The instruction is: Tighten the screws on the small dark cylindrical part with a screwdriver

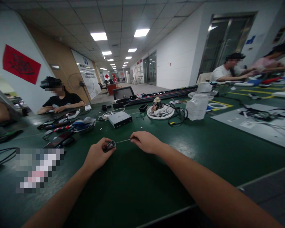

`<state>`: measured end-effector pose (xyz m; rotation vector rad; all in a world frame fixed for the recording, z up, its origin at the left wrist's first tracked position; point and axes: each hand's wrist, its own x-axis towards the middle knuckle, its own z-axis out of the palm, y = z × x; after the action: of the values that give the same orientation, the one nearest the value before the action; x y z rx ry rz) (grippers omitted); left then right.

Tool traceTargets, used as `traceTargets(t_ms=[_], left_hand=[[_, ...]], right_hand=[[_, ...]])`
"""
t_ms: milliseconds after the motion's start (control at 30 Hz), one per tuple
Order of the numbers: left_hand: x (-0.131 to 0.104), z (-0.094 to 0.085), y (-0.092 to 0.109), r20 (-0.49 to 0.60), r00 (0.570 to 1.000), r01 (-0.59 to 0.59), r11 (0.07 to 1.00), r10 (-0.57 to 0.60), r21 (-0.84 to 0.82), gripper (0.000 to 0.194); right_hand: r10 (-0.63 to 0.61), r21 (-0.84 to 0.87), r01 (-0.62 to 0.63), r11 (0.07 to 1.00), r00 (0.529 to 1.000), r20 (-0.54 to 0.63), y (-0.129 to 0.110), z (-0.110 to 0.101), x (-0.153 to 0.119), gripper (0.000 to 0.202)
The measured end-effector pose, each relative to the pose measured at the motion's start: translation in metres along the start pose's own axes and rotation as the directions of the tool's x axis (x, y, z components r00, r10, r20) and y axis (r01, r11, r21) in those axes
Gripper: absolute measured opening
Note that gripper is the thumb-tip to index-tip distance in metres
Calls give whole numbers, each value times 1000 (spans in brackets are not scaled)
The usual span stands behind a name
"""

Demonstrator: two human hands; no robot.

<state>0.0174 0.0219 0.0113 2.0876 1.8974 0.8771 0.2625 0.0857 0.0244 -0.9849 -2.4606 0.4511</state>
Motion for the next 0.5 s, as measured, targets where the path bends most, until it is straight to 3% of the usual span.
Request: traceTargets(t_ms=[100,267,500], left_hand=[[1,-1,-2,0,999,34,999,-34,13,27],[-1,2,-2,49,999,-19,1000,18,6,25],[0,2,-2,49,999,13,1000,-14,27,25]], right_hand=[[-29,8,29,1000,999,19,5,0,1,20],[-53,-4,53,999,999,5,0,5,1,21],[-9,26,13,1000,992,-129,-2,0,-1,19]])
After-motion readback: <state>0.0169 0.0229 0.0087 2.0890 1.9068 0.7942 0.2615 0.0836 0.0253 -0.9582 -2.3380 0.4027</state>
